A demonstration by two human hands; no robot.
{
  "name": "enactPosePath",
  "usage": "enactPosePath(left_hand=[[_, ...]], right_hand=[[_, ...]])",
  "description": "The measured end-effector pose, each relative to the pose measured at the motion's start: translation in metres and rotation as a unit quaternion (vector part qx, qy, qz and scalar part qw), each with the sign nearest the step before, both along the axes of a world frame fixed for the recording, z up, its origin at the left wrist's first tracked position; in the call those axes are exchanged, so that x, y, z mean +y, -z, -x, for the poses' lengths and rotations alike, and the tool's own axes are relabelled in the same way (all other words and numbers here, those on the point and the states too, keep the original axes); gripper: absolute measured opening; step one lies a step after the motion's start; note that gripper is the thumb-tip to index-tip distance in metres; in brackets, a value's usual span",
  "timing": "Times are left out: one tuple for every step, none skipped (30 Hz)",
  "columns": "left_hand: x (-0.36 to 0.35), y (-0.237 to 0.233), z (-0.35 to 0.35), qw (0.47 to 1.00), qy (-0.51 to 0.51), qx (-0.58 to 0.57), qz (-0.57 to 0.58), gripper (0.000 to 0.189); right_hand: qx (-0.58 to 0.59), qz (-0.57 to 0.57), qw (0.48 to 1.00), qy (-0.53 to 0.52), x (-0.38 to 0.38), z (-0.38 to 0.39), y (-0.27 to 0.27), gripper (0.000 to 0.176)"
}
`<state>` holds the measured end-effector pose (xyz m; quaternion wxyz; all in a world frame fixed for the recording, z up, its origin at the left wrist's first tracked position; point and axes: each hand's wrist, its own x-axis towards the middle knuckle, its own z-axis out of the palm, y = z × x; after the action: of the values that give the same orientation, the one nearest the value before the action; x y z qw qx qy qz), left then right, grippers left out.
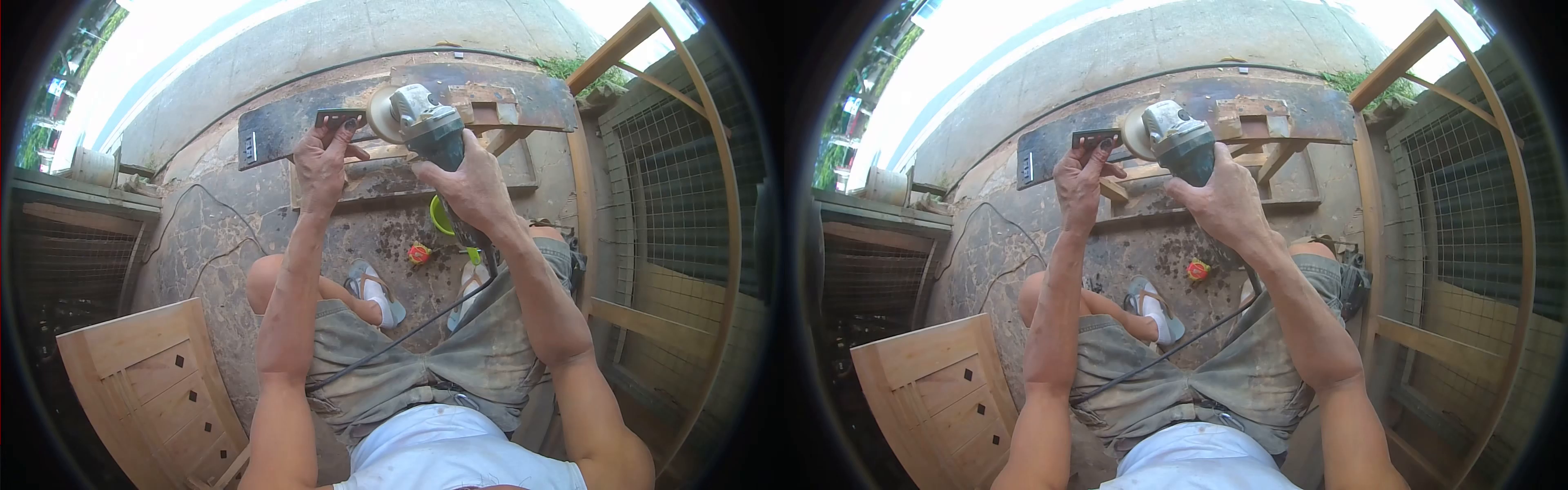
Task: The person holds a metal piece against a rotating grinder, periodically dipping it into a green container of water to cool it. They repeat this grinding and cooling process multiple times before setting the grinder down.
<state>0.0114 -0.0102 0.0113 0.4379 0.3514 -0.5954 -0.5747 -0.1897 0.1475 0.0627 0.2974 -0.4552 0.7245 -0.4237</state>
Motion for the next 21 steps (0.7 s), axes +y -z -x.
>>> enactPosePath(left_hand=[[0.0009,0.0002,0.0007,1.000,-0.001,0.001,-0.001,0.024],[0.0018,0.0002,0.0012,1.000,0.000,0.001,-0.002,0.024],[0.0026,0.0004,0.0017,1.000,0.001,0.001,-0.003,0.024],[0.0030,0.0004,0.0022,1.000,0.002,0.001,-0.004,0.024],[0.0031,0.0002,0.0026,1.000,0.003,0.004,-0.003,0.024],[0.0030,0.0005,0.0025,1.000,0.003,0.008,-0.002,0.024],[0.0029,0.0007,0.0025,1.000,0.002,0.012,-0.001,0.024],[0.0025,0.0015,0.0023,1.000,0.004,0.005,0.003,0.024],[0.0016,0.0013,0.0022,1.000,0.006,-0.002,0.007,0.024],[0.0013,0.0015,0.0023,1.000,0.007,-0.008,0.012,0.024],[0.0025,0.0025,0.0024,1.000,0.009,-0.014,0.013,0.025],[0.0045,-0.0002,0.0038,1.000,0.010,-0.019,0.014,0.025],[0.0053,-0.0020,0.0049,1.000,0.011,-0.024,0.017,0.025],[0.0053,-0.0017,0.0048,0.999,0.011,-0.026,0.023,0.025],[0.0051,-0.0010,0.0044,0.999,0.010,-0.028,0.029,0.024],[0.0047,-0.0003,0.0044,0.999,0.009,-0.030,0.035,0.024],[0.0041,0.0005,0.0042,0.999,0.008,-0.032,0.035,0.024],[0.0036,0.0011,0.0044,0.999,0.008,-0.034,0.035,0.024],[0.0041,0.0025,0.0052,0.999,0.009,-0.036,0.033,0.024],[0.0050,0.0040,0.0064,0.999,0.014,-0.037,0.035,0.024],[0.0059,0.0037,0.0077,0.998,0.019,-0.038,0.036,0.024]], right_hand=[[0.000,0.001,1.000,0.000,-0.0001,0.0002,0.0006,0.070],[0.000,0.001,1.000,0.000,-0.0001,0.0003,0.0010,0.069],[0.002,-0.002,1.000,-0.001,0.0000,0.0006,0.0009,0.069],[0.004,-0.005,1.000,-0.001,-0.0001,0.0009,0.0005,0.069],[0.007,-0.007,1.000,-0.002,-0.0003,0.0011,0.0003,0.069],[0.007,-0.004,1.000,-0.001,-0.0006,0.0011,0.0011,0.069],[0.008,-0.001,1.000,0.000,-0.0009,0.0010,0.0025,0.069],[0.008,0.002,1.000,0.001,-0.0005,0.0011,0.0034,0.069],[0.008,0.001,1.000,0.000,-0.0007,0.0012,0.0030,0.069],[0.008,0.001,1.000,-0.001,-0.0009,0.0009,0.0026,0.069],[0.006,0.000,1.000,-0.001,-0.0002,0.0002,0.0025,0.069],[0.004,-0.001,1.000,-0.002,0.0004,-0.0001,0.0019,0.069],[0.002,-0.001,1.000,-0.003,0.0005,-0.0003,0.0007,0.069],[0.000,-0.001,1.000,-0.005,0.0006,-0.0006,0.0003,0.069],[0.003,0.003,1.000,-0.004,0.0001,-0.0004,0.0026,0.069],[0.006,0.007,1.000,-0.003,-0.0007,0.0005,0.0067,0.068],[0.009,0.011,1.000,-0.002,-0.0012,0.0013,0.0088,0.068],[0.007,0.009,1.000,-0.002,-0.0015,0.0010,0.0078,0.068],[0.006,0.006,1.000,-0.001,-0.0013,0.0000,0.0061,0.068],[0.003,0.002,1.000,0.001,-0.0005,-0.0007,0.0045,0.068],[0.002,0.003,1.000,-0.001,0.0002,-0.0011,0.0023,0.068]])
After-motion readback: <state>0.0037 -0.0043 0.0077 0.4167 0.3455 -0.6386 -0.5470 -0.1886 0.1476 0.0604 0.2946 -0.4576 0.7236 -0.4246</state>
